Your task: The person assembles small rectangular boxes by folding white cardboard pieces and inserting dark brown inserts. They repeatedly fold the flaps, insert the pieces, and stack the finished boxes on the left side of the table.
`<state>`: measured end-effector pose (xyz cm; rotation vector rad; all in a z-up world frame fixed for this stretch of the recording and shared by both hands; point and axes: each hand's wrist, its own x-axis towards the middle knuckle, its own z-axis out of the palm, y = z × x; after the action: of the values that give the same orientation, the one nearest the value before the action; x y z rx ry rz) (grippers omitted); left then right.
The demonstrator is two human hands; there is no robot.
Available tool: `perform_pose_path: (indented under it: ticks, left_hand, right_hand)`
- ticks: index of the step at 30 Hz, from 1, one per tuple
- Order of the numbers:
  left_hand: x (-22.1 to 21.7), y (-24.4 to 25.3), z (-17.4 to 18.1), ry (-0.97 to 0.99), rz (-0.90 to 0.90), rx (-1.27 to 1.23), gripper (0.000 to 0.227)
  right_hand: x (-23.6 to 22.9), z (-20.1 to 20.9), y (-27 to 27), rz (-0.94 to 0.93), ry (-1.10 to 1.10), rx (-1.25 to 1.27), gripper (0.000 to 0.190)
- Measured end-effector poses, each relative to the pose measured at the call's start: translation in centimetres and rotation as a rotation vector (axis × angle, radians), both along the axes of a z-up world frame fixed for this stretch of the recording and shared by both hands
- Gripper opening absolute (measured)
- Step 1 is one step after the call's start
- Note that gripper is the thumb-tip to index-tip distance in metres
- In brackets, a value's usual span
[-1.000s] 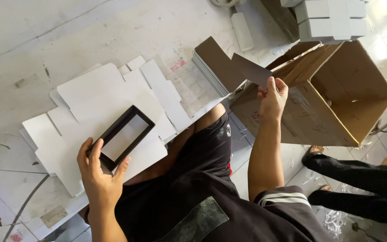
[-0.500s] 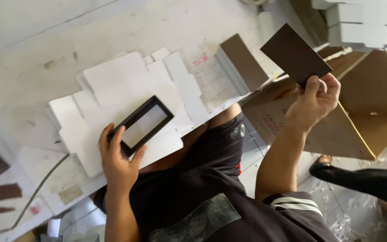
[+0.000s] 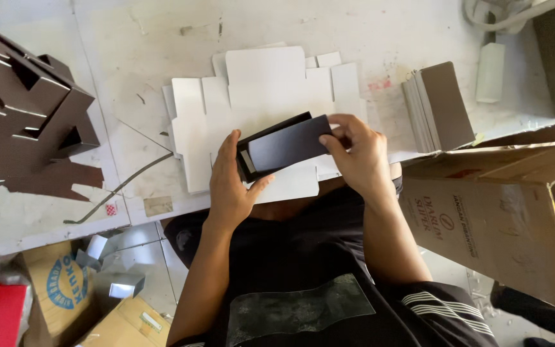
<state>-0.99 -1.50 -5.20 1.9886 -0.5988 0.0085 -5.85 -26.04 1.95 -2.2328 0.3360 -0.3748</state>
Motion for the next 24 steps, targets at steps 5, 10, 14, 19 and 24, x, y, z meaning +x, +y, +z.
perform_pose_path:
  ticks: [5,10,14,19,24]
  left_hand:
    - [0.0,0.1,0.1,0.044,0.001,0.036,0.098]
    - [0.0,0.0,-0.1,0.054,-0.009,0.062,0.102]
    - [0.1,-0.1,0.2,0.075,-0.001,0.063,0.101]
    - [0.0,0.1,0.1,0.082,0.009,0.072,0.101]
    - [0.0,0.1,0.3,0.076,0.000,0.044,0.099]
  right_hand:
    - [1.6,-1.7,1.1,0.063,0.074,-0.083,0.032]
    - [1.9,-1.5,0.7,0.134,0.067,-0.261,0.029]
    - [1.8,-1.8,-0.1,0.140,0.097,-0.159,0.027]
    - [1.4,-0.8,0.9,0.140,0.100,0.026,0.025]
    - [1.5,-0.8,-0.3,0.006,0.057,0.067,0.023]
